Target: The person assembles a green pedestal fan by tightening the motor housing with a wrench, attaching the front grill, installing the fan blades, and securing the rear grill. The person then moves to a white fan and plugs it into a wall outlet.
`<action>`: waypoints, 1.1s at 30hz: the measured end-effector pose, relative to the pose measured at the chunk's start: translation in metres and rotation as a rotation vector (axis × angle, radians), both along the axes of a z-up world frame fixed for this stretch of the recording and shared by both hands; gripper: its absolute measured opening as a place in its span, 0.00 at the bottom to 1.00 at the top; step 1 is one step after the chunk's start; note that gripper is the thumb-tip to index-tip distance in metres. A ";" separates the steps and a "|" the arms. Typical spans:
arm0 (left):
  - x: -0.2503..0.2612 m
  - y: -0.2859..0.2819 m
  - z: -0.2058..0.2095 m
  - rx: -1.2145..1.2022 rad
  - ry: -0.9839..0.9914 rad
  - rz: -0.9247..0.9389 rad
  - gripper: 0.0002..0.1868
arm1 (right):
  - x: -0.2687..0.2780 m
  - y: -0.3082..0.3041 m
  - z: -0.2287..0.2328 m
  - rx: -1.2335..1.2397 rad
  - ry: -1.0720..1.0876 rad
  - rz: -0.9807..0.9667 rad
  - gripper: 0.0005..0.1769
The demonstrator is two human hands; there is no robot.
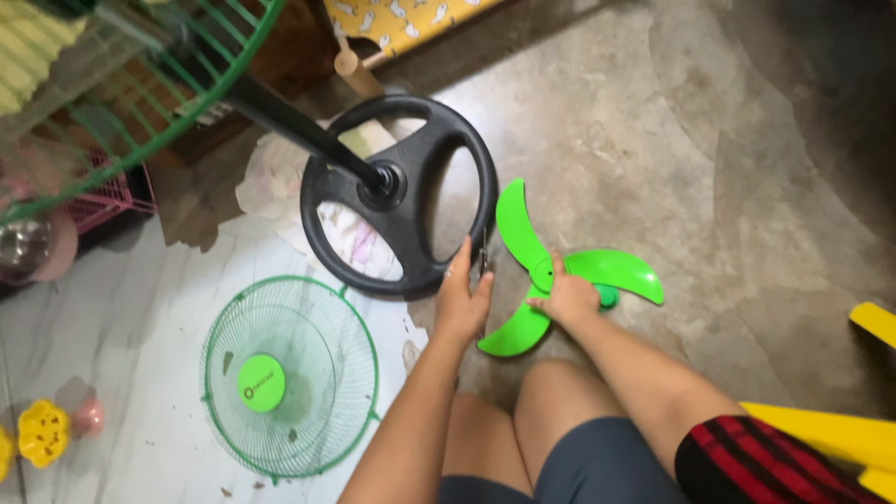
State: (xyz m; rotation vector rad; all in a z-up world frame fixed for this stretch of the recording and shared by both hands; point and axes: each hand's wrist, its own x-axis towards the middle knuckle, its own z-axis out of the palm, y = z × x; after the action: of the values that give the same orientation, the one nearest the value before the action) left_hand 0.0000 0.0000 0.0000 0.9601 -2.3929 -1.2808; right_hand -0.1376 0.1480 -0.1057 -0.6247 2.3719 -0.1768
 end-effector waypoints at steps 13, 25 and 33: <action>-0.050 -0.009 0.101 0.114 -0.238 0.001 0.35 | -0.032 0.002 0.125 -0.561 0.331 -0.432 0.47; -0.131 0.003 0.395 -0.121 0.391 -0.206 0.39 | -0.091 -0.034 0.453 -1.316 0.659 -0.105 0.44; -0.058 0.046 0.450 0.227 0.859 -0.173 0.19 | -0.026 -0.007 0.529 -1.711 0.548 0.082 0.47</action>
State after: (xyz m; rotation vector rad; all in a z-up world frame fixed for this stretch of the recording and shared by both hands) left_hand -0.0583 0.0464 0.4498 0.1528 -1.6955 -1.6174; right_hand -0.1635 0.1415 0.4228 -1.5976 2.0953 -2.3235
